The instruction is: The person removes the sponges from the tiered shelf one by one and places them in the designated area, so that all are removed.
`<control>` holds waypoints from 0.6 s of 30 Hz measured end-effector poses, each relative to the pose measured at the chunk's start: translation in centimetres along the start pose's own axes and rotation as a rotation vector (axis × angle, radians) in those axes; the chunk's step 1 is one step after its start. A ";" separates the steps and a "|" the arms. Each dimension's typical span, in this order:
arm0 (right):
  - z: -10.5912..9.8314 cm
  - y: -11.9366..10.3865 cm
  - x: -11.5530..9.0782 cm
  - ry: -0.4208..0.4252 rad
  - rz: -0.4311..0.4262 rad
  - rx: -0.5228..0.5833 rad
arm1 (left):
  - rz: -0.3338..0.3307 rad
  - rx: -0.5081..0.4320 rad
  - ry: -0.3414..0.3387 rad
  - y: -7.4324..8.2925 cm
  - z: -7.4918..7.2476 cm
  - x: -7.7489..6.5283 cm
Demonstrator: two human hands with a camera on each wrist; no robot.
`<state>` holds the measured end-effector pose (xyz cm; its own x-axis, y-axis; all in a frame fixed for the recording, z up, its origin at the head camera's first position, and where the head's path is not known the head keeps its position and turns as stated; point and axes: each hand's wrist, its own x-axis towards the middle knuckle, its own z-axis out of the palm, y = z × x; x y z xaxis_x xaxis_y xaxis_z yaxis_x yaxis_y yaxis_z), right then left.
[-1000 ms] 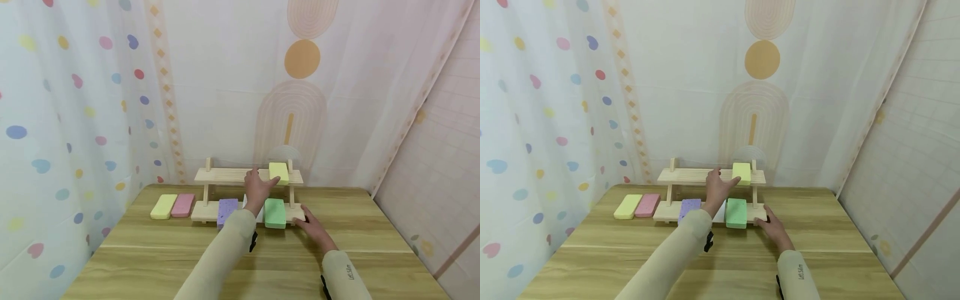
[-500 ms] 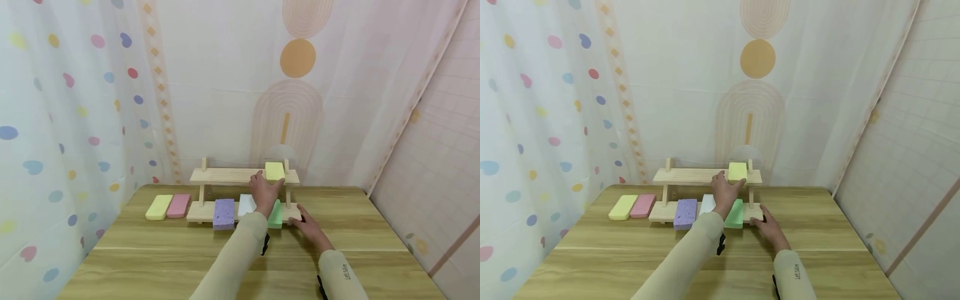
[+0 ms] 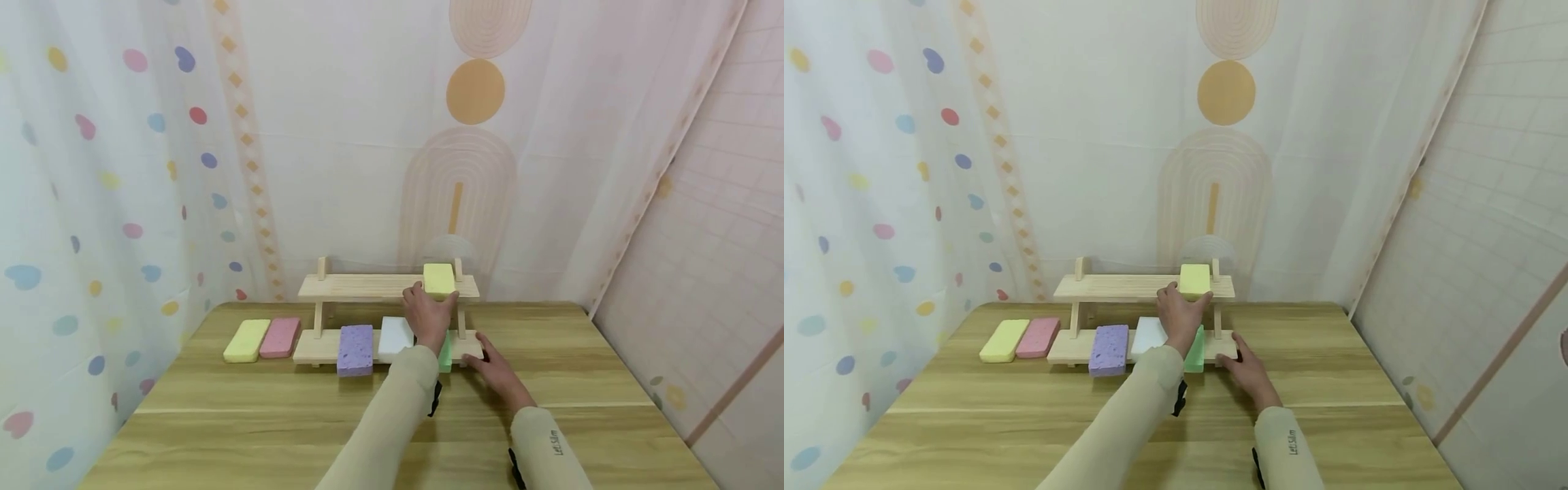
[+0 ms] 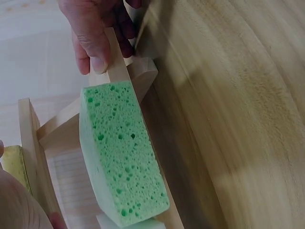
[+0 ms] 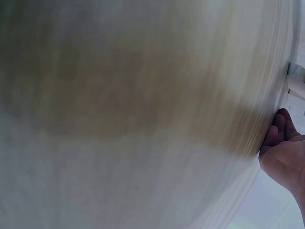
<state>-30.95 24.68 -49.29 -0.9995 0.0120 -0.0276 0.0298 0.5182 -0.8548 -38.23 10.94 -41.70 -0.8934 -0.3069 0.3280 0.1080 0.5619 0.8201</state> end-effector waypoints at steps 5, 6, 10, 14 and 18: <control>0.0 -0.1 0.0 -0.001 0.008 0.009 | 0.002 -0.002 0.009 0.1 0.2 0.1; 0.0 -0.1 0.0 -0.001 0.012 0.010 | 0.004 0.005 0.011 0.1 0.2 0.1; 0.1 0.0 0.1 -0.004 0.023 0.002 | 0.002 0.031 0.017 0.0 0.2 0.2; 0.1 0.1 0.2 -0.008 0.033 0.005 | 0.000 0.035 0.013 0.0 0.0 0.2; 0.1 0.2 0.3 -0.007 0.044 0.015 | 0.011 0.029 -0.003 0.0 -0.3 0.1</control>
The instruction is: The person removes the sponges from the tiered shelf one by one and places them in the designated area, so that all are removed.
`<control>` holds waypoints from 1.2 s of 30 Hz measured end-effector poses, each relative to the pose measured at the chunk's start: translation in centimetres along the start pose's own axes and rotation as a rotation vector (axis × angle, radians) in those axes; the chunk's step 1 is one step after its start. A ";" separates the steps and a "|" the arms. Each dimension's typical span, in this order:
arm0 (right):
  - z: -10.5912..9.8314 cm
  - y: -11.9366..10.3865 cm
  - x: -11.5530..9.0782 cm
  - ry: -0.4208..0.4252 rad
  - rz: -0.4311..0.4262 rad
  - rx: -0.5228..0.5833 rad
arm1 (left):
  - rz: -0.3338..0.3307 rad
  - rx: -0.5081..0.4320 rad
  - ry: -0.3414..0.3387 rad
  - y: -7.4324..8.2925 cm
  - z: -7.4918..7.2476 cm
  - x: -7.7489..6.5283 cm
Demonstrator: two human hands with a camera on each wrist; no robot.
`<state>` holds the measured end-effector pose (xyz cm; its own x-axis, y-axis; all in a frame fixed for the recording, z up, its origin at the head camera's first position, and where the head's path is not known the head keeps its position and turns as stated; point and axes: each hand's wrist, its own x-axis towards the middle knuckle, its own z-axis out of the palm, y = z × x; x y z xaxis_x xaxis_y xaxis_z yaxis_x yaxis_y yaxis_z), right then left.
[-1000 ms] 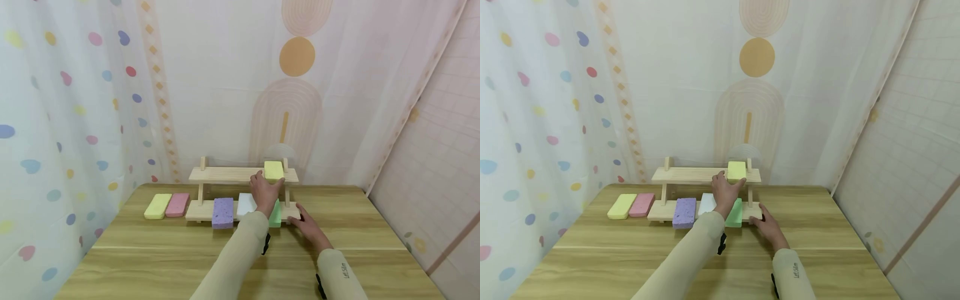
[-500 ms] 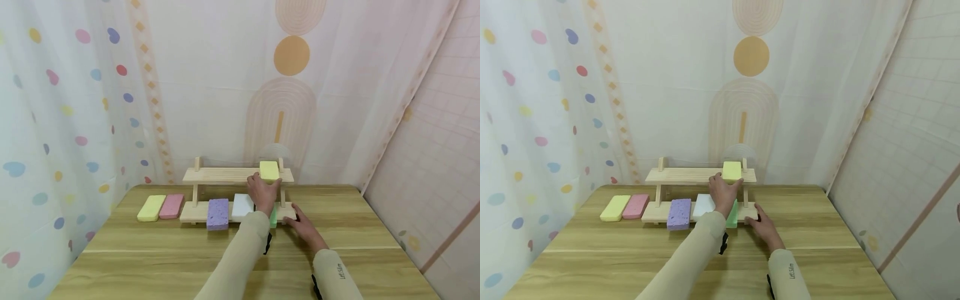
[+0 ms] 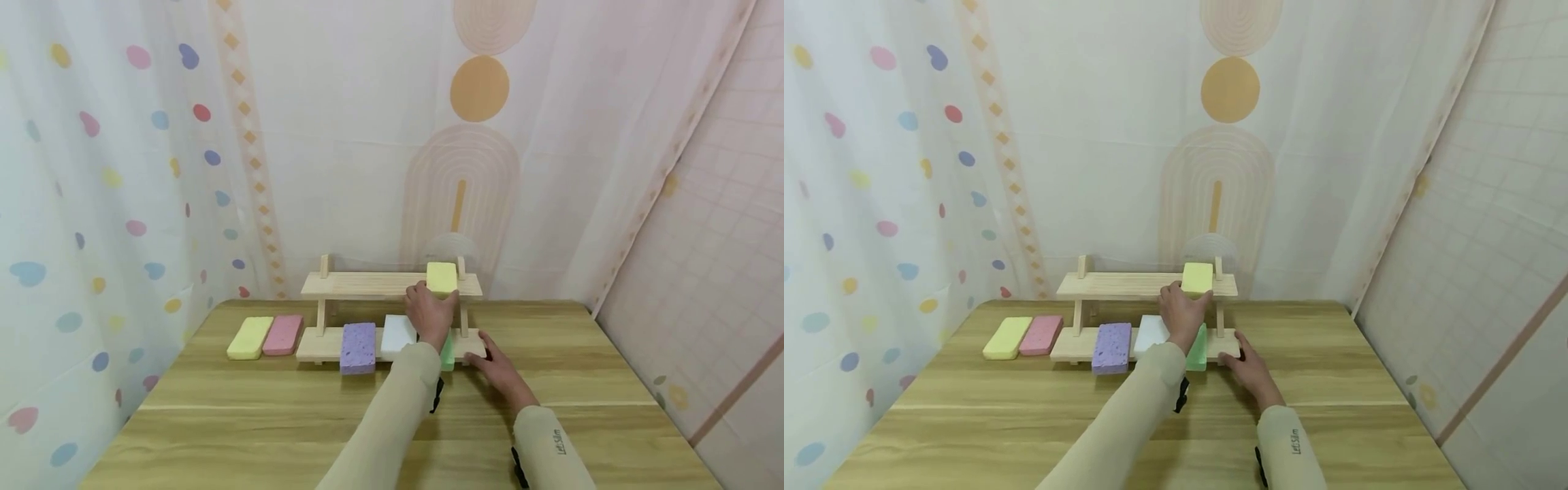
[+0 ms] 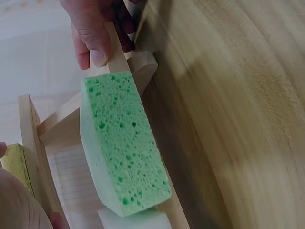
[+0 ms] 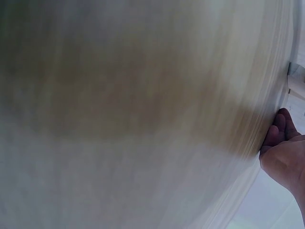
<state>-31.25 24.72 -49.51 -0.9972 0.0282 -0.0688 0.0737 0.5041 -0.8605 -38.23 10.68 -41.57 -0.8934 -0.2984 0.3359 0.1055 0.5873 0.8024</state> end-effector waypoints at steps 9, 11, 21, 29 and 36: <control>-0.7 0.1 0.5 -0.031 0.001 0.004 | 0.024 0.007 -0.023 -0.3 -0.7 0.5; -1.0 0.2 0.8 -0.032 0.003 0.009 | 0.031 0.003 -0.024 -0.2 -0.9 0.7; -2.9 1.2 0.7 -0.048 0.031 0.000 | 0.072 -0.060 -0.055 0.1 -1.4 1.1; -3.9 1.5 0.6 -0.058 0.032 0.002 | 0.118 -0.093 -0.053 -0.2 -2.3 1.9; -4.0 1.7 0.7 -0.065 0.027 -0.007 | 0.143 -0.122 -0.060 -0.9 -4.1 3.0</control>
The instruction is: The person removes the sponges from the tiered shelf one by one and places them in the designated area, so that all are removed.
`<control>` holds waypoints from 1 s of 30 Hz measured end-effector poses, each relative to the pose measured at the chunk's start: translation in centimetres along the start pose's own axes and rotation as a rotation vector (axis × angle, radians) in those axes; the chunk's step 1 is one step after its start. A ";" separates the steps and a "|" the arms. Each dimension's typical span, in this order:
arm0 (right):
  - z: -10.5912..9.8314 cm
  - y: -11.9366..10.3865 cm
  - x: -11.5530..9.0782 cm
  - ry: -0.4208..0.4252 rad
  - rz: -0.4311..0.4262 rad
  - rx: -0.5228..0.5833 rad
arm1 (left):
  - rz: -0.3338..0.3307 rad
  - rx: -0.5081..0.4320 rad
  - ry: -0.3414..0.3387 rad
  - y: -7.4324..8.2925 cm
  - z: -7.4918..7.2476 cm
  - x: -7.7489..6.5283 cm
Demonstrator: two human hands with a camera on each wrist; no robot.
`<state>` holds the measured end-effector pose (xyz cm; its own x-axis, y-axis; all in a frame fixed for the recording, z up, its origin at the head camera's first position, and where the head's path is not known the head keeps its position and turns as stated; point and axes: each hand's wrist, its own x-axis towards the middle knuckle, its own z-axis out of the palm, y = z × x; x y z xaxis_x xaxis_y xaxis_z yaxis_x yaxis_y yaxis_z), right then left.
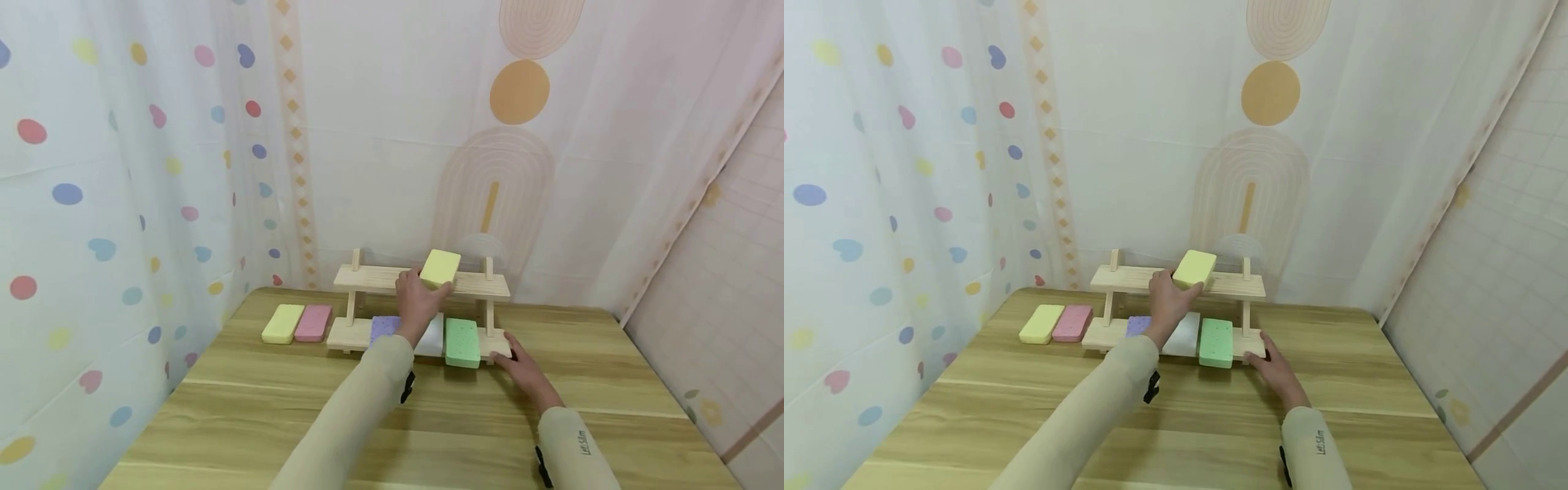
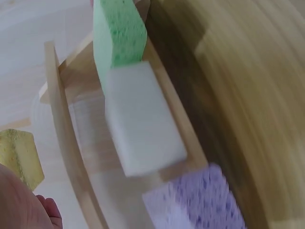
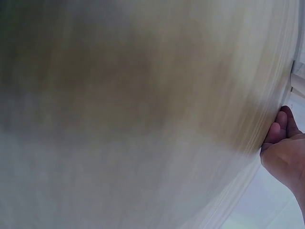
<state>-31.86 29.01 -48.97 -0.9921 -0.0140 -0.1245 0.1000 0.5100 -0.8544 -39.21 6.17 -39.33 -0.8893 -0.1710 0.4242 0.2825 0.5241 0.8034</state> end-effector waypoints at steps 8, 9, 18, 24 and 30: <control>0.1 -0.3 -0.1 -0.003 0.001 -0.007 | 0.010 -0.054 -0.032 -0.7 -3.0 1.0; 0.1 -0.3 -0.1 -0.004 -0.001 -0.008 | 0.011 -0.050 -0.033 -0.8 -3.4 1.2; -0.1 -0.3 -0.2 -0.001 0.001 -0.017 | 0.025 -0.071 -0.026 -2.1 -6.6 2.2; -0.2 -0.2 -0.3 -0.006 -0.006 -0.014 | 0.039 -0.052 -0.026 -3.0 -8.4 3.2; -0.1 -0.2 -0.2 -0.009 -0.006 0.003 | 0.071 -0.055 -0.003 -4.2 -10.3 4.0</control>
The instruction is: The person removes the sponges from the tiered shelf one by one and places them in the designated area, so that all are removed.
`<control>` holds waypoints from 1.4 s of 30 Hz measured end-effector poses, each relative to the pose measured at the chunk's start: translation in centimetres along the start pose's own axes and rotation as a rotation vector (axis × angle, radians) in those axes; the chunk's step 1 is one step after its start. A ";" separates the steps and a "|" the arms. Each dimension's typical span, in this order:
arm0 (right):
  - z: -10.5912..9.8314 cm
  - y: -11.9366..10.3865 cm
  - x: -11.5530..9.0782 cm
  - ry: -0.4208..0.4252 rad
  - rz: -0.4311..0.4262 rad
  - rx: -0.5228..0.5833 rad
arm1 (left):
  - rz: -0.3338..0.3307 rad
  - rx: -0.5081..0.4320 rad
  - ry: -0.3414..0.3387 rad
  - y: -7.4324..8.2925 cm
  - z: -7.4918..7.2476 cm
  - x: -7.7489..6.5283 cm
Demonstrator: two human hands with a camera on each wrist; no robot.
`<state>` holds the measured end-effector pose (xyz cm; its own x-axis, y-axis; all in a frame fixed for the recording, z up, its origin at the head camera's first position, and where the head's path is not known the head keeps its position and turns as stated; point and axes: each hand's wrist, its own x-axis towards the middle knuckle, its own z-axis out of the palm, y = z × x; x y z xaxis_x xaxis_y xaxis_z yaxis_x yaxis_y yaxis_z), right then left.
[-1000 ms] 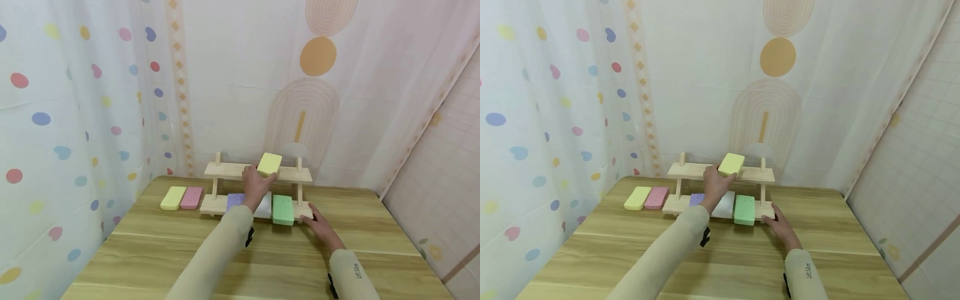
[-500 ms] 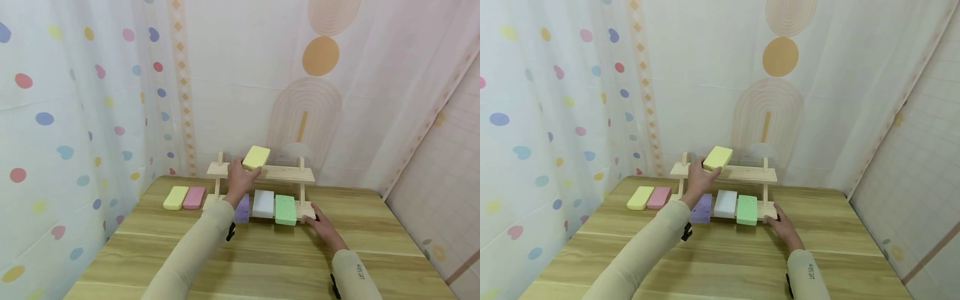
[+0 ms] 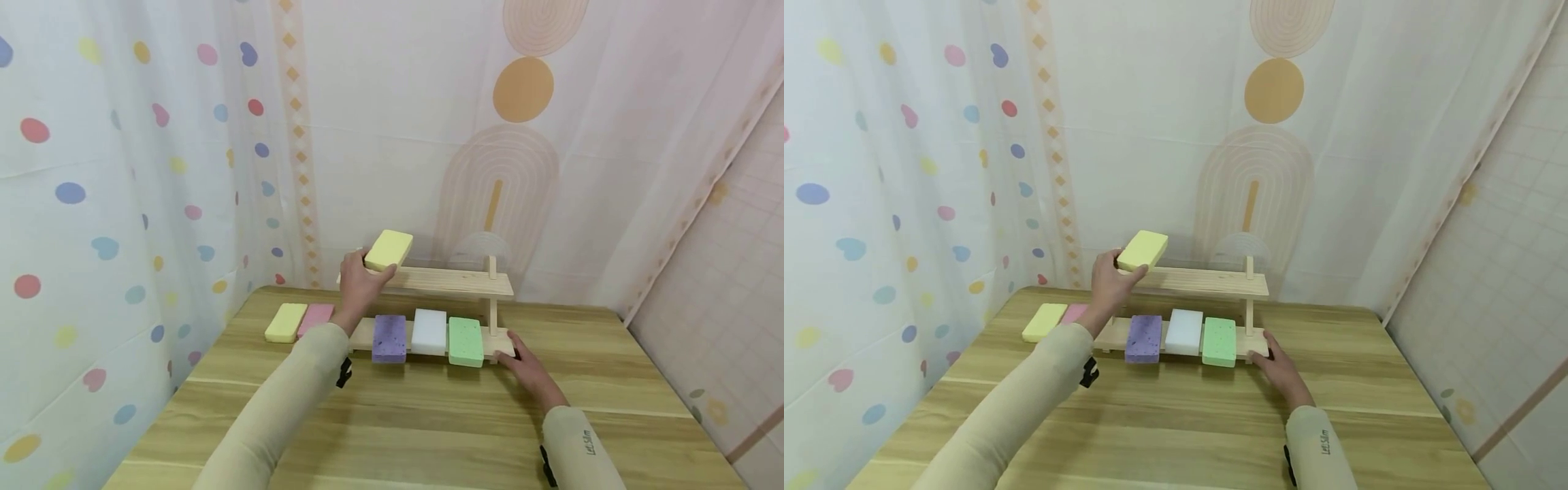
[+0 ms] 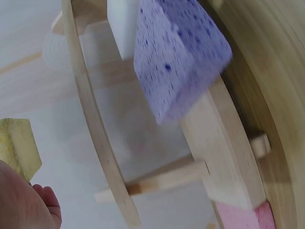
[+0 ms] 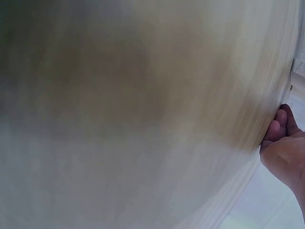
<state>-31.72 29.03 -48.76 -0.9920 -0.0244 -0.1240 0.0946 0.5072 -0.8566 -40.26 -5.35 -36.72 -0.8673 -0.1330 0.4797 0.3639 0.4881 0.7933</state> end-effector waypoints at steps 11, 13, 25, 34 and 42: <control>0.2 0.0 -0.1 -0.005 0.006 0.011 | -0.022 -0.016 0.025 -2.3 -4.2 0.5; 0.3 0.0 -0.1 -0.003 0.010 0.011 | -0.031 -0.009 0.037 -2.9 -5.1 0.7; 0.1 0.0 0.2 -0.004 0.009 0.027 | -0.089 0.013 0.086 -6.6 -9.0 1.0; 0.1 0.2 0.1 -0.007 0.008 0.005 | -0.072 0.079 0.113 -8.8 -11.4 1.1; 0.1 -0.2 -0.2 -0.009 0.001 0.007 | -0.125 0.080 0.100 -11.0 -13.5 1.0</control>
<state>-31.56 28.85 -48.59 -0.9911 -0.0321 -0.1294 0.0961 0.5014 -0.8599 -40.48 -22.51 -39.88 -0.8645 -0.2806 0.4171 0.2233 0.5289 0.8188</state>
